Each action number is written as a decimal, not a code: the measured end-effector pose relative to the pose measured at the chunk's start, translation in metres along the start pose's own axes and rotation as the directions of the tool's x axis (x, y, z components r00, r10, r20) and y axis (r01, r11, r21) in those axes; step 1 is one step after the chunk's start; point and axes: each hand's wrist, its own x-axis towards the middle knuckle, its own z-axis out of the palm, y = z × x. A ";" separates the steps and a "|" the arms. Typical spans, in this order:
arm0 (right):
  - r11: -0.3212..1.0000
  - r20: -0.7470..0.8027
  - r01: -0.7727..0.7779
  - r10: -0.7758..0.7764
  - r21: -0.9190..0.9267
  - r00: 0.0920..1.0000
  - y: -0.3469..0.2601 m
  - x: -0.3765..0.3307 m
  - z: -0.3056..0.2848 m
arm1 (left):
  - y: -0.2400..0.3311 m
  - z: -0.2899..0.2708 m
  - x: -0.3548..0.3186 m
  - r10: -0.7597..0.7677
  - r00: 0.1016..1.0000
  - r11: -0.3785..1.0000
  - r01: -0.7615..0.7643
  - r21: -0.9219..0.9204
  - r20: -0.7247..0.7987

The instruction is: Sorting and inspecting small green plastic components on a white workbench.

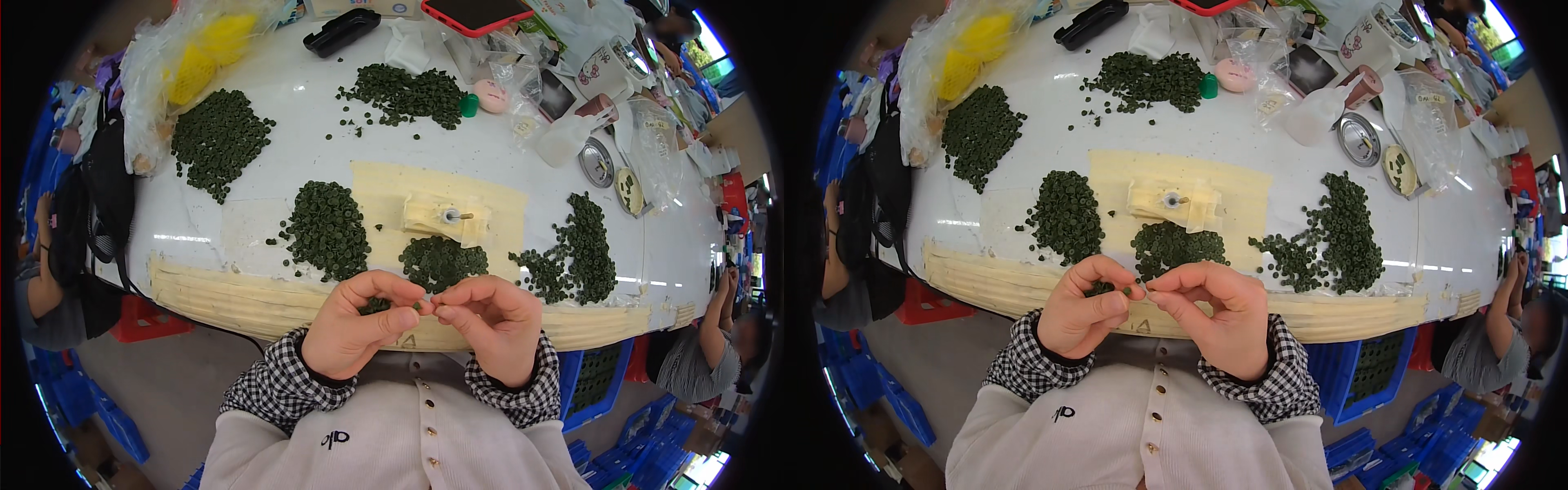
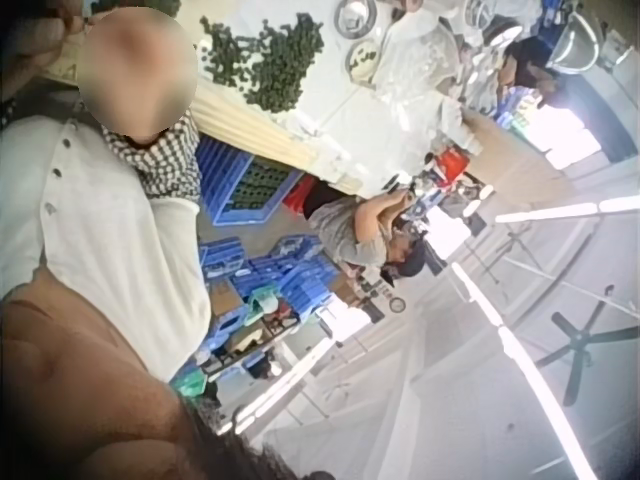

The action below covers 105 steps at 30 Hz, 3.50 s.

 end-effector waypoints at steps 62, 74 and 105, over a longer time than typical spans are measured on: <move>0.844 0.276 0.408 -0.323 -0.350 0.905 -0.017 0.007 -0.004 | 0.003 0.002 0.003 -0.084 0.996 0.989 0.080 0.122 0.022; 0.766 0.319 0.501 -0.395 -0.404 0.861 -0.018 0.008 -0.007 | 0.013 0.002 0.001 -0.105 0.993 0.920 0.076 0.385 0.056; 0.955 0.065 0.214 -0.204 -0.207 0.977 0.001 0.001 0.005 | 0.001 0.005 -0.001 0.287 0.958 0.697 -0.231 0.679 0.031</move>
